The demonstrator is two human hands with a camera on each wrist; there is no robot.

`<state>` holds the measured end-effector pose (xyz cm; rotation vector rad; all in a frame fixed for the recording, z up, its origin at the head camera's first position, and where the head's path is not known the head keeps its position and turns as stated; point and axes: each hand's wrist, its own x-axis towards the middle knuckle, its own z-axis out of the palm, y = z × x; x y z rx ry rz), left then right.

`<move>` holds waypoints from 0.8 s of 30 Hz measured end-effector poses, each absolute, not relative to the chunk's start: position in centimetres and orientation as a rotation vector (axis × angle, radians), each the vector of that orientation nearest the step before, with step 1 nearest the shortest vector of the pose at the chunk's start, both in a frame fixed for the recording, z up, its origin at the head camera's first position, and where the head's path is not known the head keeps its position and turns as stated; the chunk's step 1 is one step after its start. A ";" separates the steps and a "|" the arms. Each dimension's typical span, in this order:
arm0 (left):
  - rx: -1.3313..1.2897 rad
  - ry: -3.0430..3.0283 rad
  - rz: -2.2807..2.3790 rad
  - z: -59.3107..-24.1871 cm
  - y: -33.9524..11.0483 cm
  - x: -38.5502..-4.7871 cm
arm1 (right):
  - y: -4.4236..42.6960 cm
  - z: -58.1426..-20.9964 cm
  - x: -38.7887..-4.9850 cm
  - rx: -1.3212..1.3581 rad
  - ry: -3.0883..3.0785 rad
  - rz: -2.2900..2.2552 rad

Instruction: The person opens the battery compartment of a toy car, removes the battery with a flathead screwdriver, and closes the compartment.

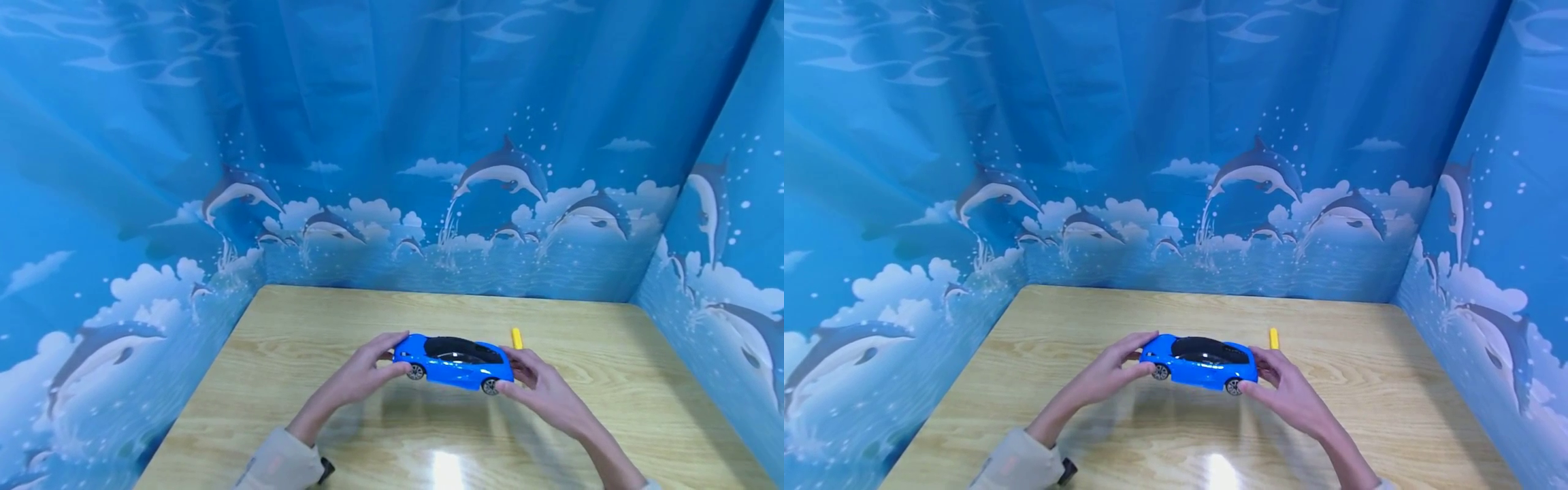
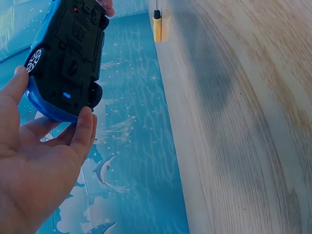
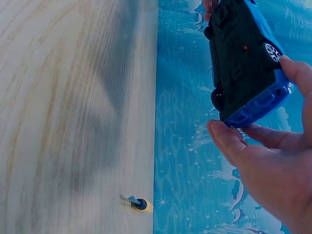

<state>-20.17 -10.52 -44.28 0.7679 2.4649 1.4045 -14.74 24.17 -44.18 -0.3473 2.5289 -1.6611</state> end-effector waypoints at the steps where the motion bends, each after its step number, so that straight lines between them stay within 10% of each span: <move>1: 0.764 2.459 1.422 -44.3 -10.5 -20.2 | 24.1 -44.2 -14.7 -0.345 2.520 -1.681; 24: 0.730 2.404 1.617 -44.3 -10.1 -20.2 | 23.6 -44.6 -14.5 -0.279 2.479 -1.821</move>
